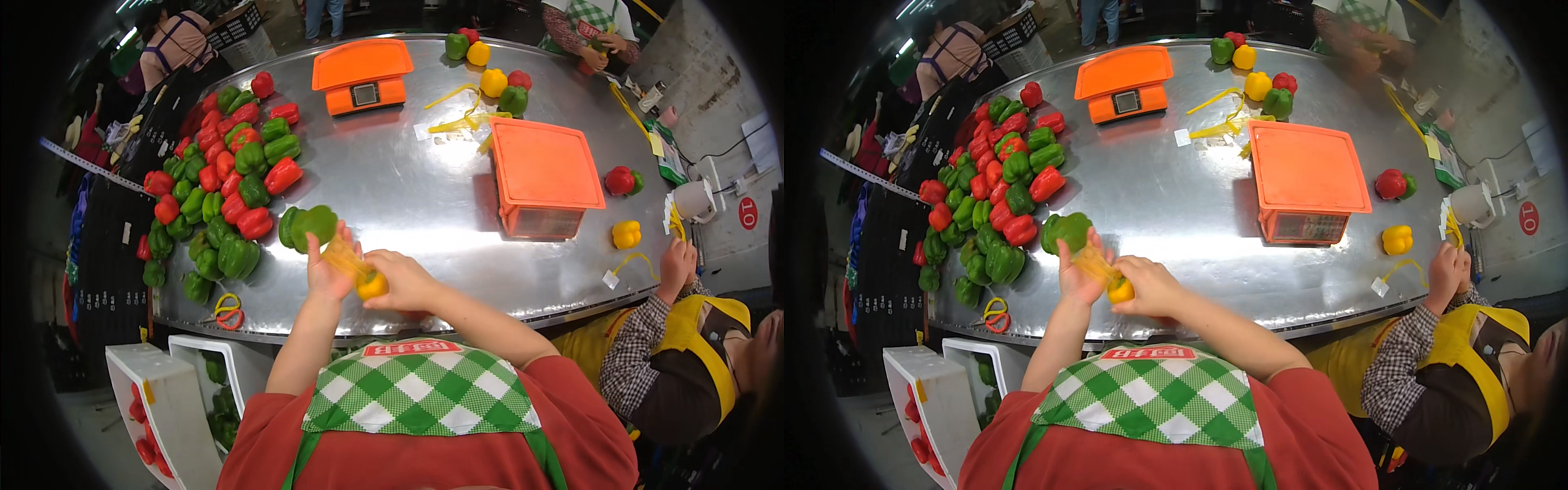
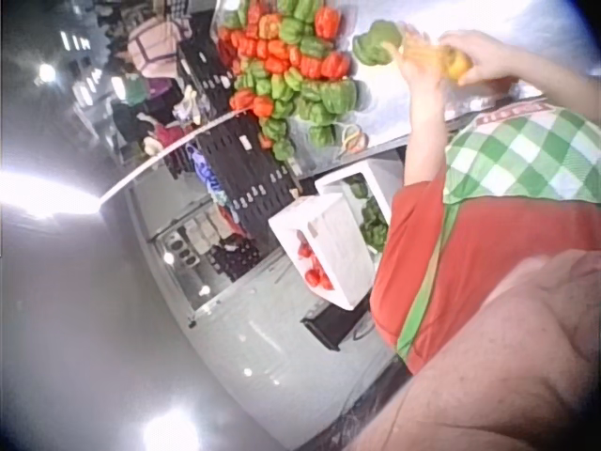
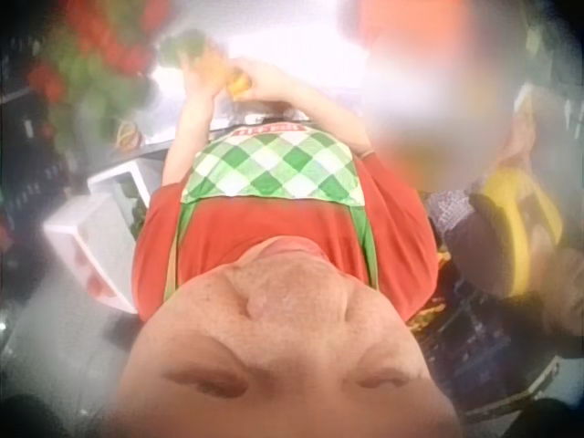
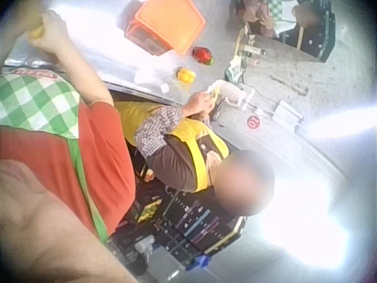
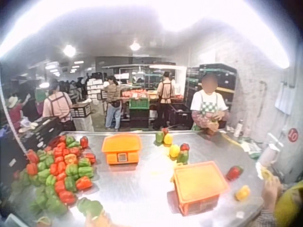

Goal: The person places red, green, and yellow bell peppers into mesh bags, ties the bags, and sets them on a digital scale. They then sort additional peppers into white bins and move a hand truck loaded with crates of peppers across the floor.

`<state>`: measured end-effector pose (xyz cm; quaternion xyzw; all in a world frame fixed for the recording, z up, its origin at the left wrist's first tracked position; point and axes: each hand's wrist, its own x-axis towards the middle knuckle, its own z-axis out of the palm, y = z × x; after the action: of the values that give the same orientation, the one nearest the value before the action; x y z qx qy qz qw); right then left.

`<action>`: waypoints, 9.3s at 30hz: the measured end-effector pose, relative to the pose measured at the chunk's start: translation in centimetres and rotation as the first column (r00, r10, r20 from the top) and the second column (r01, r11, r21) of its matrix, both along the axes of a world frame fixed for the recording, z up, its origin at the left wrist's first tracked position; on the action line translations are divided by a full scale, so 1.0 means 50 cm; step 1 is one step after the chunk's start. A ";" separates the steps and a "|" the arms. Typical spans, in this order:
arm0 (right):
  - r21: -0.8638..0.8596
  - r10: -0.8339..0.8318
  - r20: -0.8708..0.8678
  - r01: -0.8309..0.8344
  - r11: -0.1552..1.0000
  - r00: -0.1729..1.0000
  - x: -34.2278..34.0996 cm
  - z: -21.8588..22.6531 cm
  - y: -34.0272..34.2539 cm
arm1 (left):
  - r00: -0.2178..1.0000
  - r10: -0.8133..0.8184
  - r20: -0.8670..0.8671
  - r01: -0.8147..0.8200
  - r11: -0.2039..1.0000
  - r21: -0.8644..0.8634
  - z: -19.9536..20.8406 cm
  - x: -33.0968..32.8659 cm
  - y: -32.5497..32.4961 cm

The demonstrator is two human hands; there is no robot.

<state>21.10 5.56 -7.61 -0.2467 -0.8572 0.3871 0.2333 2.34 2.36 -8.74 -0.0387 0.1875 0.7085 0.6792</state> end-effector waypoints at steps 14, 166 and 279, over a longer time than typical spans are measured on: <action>0.294 -0.390 0.294 0.306 0.906 0.873 0.234 0.078 0.069 | 0.938 -0.080 -0.336 0.199 0.920 0.337 0.157 0.007 0.054; -0.314 -0.987 -0.157 0.949 0.032 -0.019 0.625 -0.078 0.245 | 0.178 -0.480 -0.859 0.454 0.814 -0.361 -0.068 0.019 -0.005; -0.173 -0.254 0.429 0.355 0.919 0.867 -0.424 -0.118 0.031 | -0.553 -0.736 -0.390 -0.608 0.677 -0.414 -0.094 -1.219 0.438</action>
<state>-0.11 7.09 -13.51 -0.4801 -0.7815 0.3902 0.0803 -58.59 24.25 -13.46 0.3689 0.9219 0.0772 0.0902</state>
